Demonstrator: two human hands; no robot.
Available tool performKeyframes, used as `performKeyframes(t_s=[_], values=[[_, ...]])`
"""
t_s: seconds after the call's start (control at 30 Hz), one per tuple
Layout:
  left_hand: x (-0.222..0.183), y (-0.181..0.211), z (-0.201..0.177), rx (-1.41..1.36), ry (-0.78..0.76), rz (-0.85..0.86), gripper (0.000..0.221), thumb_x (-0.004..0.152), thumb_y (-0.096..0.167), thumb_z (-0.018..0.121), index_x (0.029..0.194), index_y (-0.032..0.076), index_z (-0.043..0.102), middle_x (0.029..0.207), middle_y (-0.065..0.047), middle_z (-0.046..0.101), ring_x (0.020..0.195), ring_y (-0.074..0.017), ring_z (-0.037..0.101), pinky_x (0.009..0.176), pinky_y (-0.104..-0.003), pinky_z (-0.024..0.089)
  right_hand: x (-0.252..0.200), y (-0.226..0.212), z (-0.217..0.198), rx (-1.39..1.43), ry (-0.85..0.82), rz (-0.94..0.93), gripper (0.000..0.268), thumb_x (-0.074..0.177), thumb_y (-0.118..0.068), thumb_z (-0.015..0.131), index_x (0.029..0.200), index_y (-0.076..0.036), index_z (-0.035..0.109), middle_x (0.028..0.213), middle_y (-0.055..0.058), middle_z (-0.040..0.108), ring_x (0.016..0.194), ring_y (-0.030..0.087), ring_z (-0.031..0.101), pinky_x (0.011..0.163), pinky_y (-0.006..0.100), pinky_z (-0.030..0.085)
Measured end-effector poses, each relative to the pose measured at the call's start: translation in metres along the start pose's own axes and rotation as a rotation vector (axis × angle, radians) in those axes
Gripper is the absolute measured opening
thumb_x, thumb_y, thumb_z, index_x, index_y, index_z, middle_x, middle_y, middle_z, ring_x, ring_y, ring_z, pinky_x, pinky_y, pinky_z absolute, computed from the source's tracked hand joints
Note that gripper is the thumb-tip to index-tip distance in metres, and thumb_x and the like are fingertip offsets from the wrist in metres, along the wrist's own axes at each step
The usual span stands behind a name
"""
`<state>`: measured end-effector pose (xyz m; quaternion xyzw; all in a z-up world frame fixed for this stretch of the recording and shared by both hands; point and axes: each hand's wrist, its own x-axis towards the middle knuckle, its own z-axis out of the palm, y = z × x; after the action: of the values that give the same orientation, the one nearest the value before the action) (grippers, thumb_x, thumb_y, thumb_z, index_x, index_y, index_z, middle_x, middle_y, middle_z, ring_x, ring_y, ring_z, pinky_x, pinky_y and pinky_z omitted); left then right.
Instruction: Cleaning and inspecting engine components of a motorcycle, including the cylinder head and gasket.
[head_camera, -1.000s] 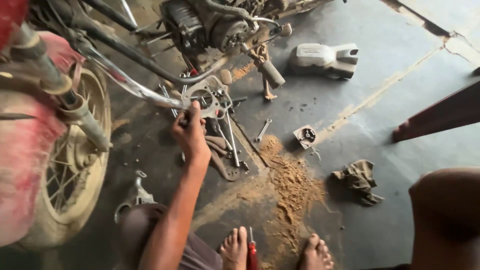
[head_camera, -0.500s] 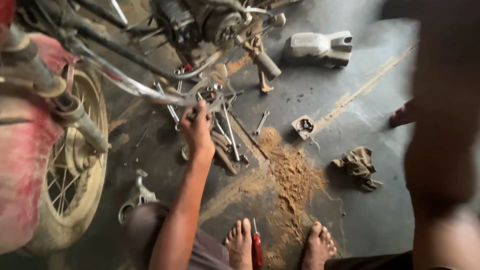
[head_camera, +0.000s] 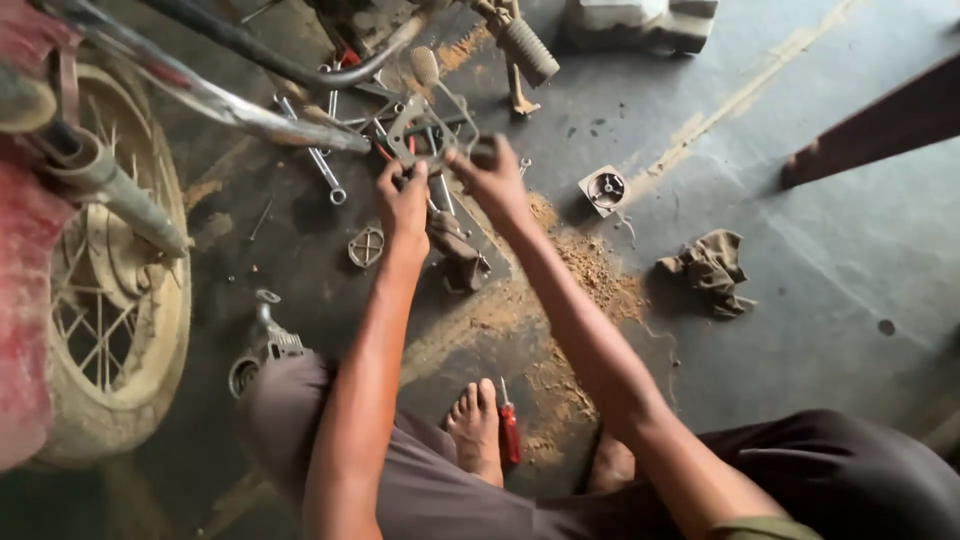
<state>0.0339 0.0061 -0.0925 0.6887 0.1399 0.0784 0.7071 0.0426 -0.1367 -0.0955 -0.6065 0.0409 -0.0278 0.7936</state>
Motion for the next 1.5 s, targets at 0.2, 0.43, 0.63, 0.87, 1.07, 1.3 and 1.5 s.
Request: performKeyframes(t_s=[0.2,0.43,0.63,0.87,1.07,1.3,1.5], values=[[0.008,-0.041,-0.012,0.144,0.008,0.089,0.025,0.090,0.019,0.080,0.079,0.000,0.068,0.073,0.000,0.066,0.065,-0.0081,0.054,0.057,-0.029,0.044,-0.032,0.043,0.022,0.272,0.053,-0.036,0.028,0.092,-0.012,0.082,0.110,-0.003,0.062,0.087,0.000,0.067,0.074,0.006,0.060,0.064,0.023,0.049],[0.014,-0.021,-0.008,0.140,0.100,-0.009,0.029,0.091,0.024,0.078,0.075,0.001,0.069,0.068,-0.001,0.067,0.059,-0.0082,0.058,0.054,-0.029,0.046,-0.026,0.053,0.031,0.303,0.046,-0.013,0.022,0.090,-0.008,0.080,0.106,-0.002,0.065,0.080,-0.003,0.066,0.067,0.005,0.057,0.059,0.022,0.045],[0.021,-0.039,-0.007,0.034,0.150,0.100,0.019,0.097,0.018,0.070,0.090,0.000,0.067,0.078,-0.002,0.070,0.069,-0.0096,0.062,0.062,-0.028,0.051,-0.032,0.061,0.032,0.318,-0.060,0.036,0.016,0.094,-0.010,0.078,0.104,-0.001,0.070,0.075,-0.004,0.062,0.063,0.005,0.052,0.054,0.022,0.039],[0.022,-0.050,0.007,-0.176,0.089,-0.007,0.021,0.090,0.000,0.067,0.110,0.005,0.064,0.088,-0.001,0.070,0.072,-0.0111,0.066,0.063,-0.028,0.054,-0.026,0.056,0.028,0.330,-0.041,0.172,0.016,0.093,-0.013,0.074,0.105,-0.003,0.069,0.078,-0.002,0.066,0.063,0.005,0.055,0.055,0.022,0.040],[0.025,-0.047,0.001,-0.144,0.148,0.028,0.015,0.089,0.009,0.074,0.100,0.000,0.069,0.083,-0.007,0.073,0.065,-0.0127,0.063,0.057,-0.028,0.051,-0.017,0.044,0.021,0.389,-0.153,0.209,0.013,0.097,-0.012,0.071,0.103,-0.002,0.068,0.084,0.001,0.069,0.067,0.007,0.059,0.060,0.022,0.045],[0.016,0.011,-0.001,-0.335,0.229,-0.255,0.038,0.095,0.035,0.068,0.086,-0.001,0.063,0.070,-0.014,0.071,0.056,-0.0196,0.066,0.046,-0.031,0.050,-0.020,0.015,0.019,0.374,-0.329,0.194,0.012,0.094,-0.008,0.070,0.104,-0.001,0.069,0.083,0.004,0.071,0.066,0.008,0.060,0.058,0.023,0.045],[0.018,-0.048,0.007,-0.390,0.021,-0.086,0.018,0.095,0.021,0.070,0.103,0.005,0.071,0.091,-0.002,0.070,0.076,-0.0123,0.062,0.061,-0.028,0.046,-0.014,0.052,0.022,0.463,-0.233,0.256,0.020,0.102,-0.020,0.068,0.115,-0.005,0.073,0.085,-0.003,0.068,0.066,0.005,0.056,0.055,0.021,0.040]])
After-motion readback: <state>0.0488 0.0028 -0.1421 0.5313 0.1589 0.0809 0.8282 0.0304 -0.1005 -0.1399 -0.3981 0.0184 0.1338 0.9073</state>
